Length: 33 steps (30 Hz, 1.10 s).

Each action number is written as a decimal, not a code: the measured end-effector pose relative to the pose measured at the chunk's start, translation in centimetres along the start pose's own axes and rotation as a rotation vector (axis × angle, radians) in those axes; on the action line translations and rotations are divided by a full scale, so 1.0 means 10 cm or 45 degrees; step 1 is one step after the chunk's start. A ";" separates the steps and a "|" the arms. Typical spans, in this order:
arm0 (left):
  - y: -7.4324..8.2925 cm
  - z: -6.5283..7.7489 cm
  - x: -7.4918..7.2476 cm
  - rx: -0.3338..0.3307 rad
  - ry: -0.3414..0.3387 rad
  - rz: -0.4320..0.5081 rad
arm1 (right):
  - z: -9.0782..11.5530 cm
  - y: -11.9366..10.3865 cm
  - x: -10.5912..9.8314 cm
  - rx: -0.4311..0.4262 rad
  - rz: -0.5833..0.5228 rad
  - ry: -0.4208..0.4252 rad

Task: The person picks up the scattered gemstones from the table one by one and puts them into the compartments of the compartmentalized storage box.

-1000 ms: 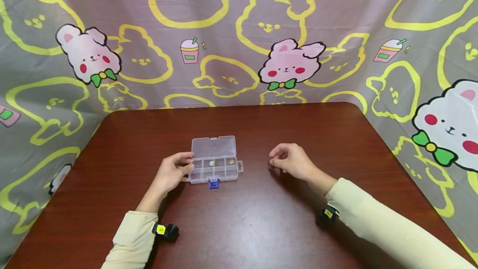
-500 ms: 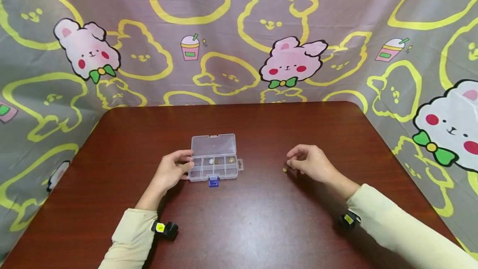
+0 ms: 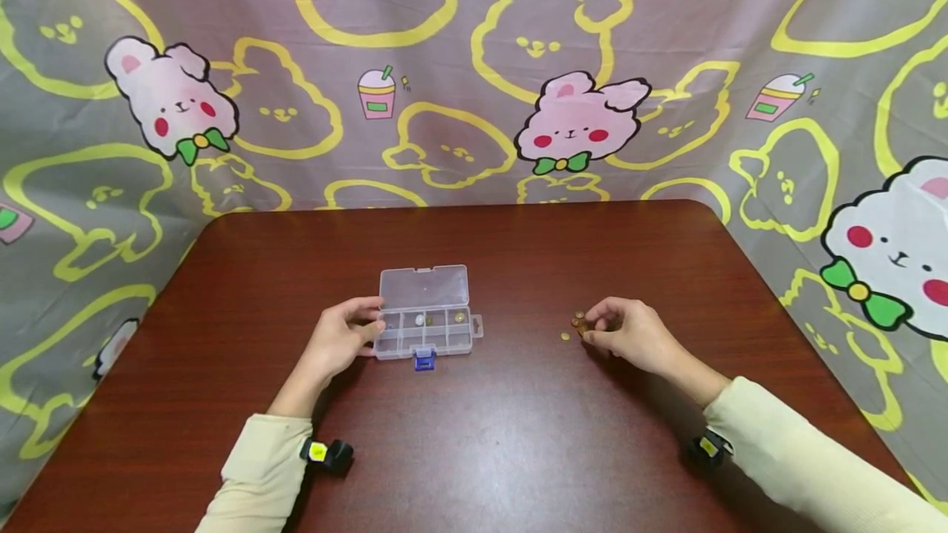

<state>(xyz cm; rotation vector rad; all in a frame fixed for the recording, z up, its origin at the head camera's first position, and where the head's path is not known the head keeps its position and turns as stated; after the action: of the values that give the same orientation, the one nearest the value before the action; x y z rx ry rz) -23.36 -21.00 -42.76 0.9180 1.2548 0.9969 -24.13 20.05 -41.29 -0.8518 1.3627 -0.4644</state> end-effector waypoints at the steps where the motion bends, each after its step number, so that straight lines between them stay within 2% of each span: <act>1: 0.00 0.00 0.00 -0.001 0.002 -0.003 | 0.00 0.01 0.00 0.001 -0.005 0.001; 9: -0.04 -0.01 0.00 -0.019 0.009 -0.011 | 0.01 0.05 0.06 -0.008 -0.041 0.004; 33: -0.02 0.00 0.01 -0.001 0.012 -0.014 | 0.01 0.07 0.06 0.014 0.045 0.043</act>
<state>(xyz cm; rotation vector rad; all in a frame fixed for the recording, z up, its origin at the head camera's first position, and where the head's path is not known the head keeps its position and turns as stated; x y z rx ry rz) -23.37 -20.92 -42.98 0.9060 1.2662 0.9945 -24.04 20.12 -42.23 -0.8129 1.4031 -0.4605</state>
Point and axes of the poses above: each hand's wrist, its own z-axis away from the middle knuckle, its own x-axis out of the palm, y = z × x, the point moved 9 cm from there along -z, towards the middle knuckle, and after that the axes turned 1 degree about z, right-handed, at the moved point
